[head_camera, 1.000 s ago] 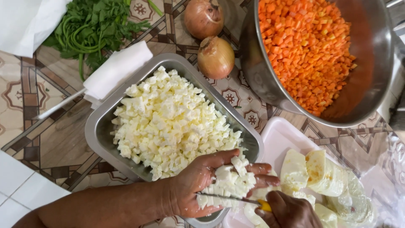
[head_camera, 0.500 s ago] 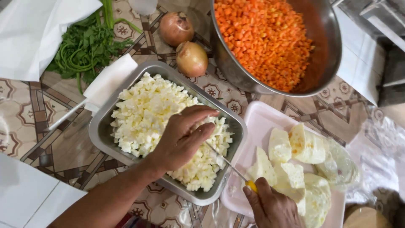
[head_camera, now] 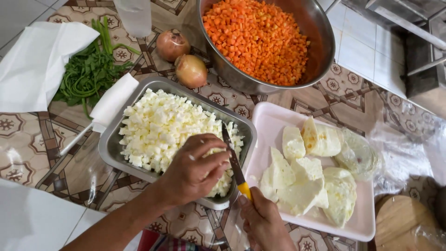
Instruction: Dicing cabbage into fine pieces using a knife on a table with other prepared ingredients.
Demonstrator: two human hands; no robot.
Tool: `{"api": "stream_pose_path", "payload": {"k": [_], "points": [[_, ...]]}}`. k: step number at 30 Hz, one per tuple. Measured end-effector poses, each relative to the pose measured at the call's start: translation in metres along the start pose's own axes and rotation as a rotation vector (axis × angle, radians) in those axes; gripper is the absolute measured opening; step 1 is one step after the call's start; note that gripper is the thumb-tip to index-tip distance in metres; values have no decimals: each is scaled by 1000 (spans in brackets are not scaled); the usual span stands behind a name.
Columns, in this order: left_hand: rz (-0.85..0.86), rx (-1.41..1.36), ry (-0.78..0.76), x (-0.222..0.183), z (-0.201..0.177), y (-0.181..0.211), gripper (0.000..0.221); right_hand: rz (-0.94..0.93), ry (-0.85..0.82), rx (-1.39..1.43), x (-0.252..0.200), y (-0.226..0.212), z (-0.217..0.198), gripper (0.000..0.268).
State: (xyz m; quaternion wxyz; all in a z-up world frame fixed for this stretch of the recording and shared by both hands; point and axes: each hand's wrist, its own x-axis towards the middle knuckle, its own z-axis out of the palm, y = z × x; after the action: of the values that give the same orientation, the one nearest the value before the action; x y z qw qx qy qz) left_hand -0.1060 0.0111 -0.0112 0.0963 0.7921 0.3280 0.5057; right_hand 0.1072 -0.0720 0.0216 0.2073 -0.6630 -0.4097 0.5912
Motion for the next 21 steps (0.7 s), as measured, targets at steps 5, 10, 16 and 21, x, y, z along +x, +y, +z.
{"api": "stream_pose_path", "payload": {"k": [5, 10, 16, 21], "points": [[11, 46, -64, -3, 0, 15, 4, -153, 35, 259, -11, 13, -18, 27], [-234, 127, -353, -45, 26, 42, 24, -475, 500, -152, -28, 76, -57, 23], [-113, 495, -490, -67, 56, 53, 42, -330, 806, -269, -2, 156, -87, 28], [137, 511, -390, -78, 57, 48, 24, -362, 761, -287, 0, 151, -89, 28]]}}
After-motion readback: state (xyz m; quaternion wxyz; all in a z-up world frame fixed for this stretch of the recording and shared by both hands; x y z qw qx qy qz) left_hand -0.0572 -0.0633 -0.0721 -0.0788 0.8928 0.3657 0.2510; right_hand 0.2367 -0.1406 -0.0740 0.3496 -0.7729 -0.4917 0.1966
